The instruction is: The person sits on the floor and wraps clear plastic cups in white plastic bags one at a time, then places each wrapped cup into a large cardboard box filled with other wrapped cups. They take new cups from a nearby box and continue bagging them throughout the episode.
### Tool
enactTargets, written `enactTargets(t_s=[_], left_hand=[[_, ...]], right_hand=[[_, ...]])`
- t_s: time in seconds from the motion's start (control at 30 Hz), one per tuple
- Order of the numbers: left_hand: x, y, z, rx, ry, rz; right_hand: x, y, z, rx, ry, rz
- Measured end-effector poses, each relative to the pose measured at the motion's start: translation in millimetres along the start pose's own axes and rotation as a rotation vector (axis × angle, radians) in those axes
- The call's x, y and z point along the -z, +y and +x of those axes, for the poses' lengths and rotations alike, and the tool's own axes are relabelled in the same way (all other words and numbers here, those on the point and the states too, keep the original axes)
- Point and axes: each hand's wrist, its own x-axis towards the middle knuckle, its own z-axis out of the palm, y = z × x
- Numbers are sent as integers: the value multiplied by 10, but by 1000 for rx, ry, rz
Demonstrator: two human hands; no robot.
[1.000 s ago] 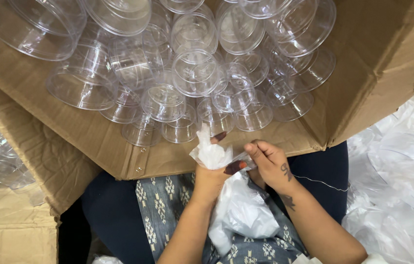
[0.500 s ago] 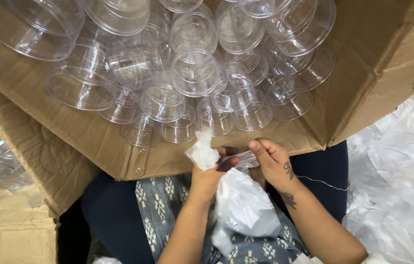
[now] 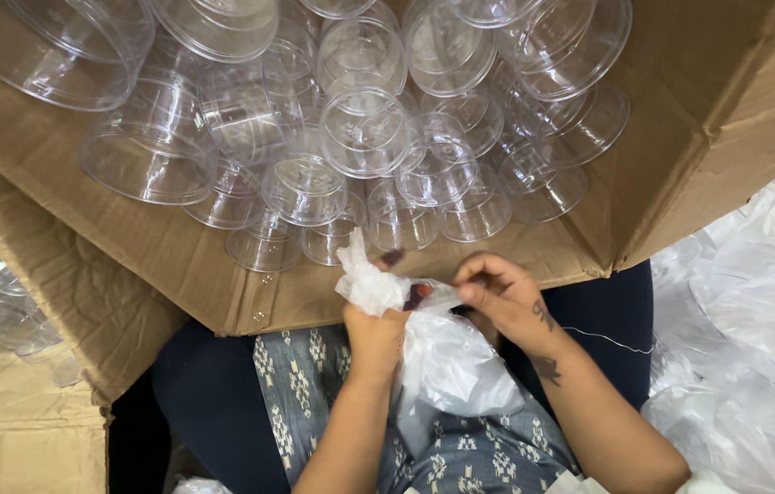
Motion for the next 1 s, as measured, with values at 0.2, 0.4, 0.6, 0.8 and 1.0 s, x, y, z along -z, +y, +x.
enactTargets(t_s=[0.2, 0.4, 0.6, 0.8, 1.0], left_hand=[[266, -474, 27, -96, 23, 368], [305, -565, 6, -43, -130, 469], [465, -758, -117, 314, -131, -209], [977, -819, 103, 360, -109, -162], [830, -717, 146, 286, 28, -145]], right_hand=[[-113, -92, 0, -40, -23, -209], [-71, -88, 22, 105, -20, -279], [-40, 54, -17, 31, 52, -168], [127, -44, 75, 105, 53, 443], [17, -231, 20, -21, 46, 145]])
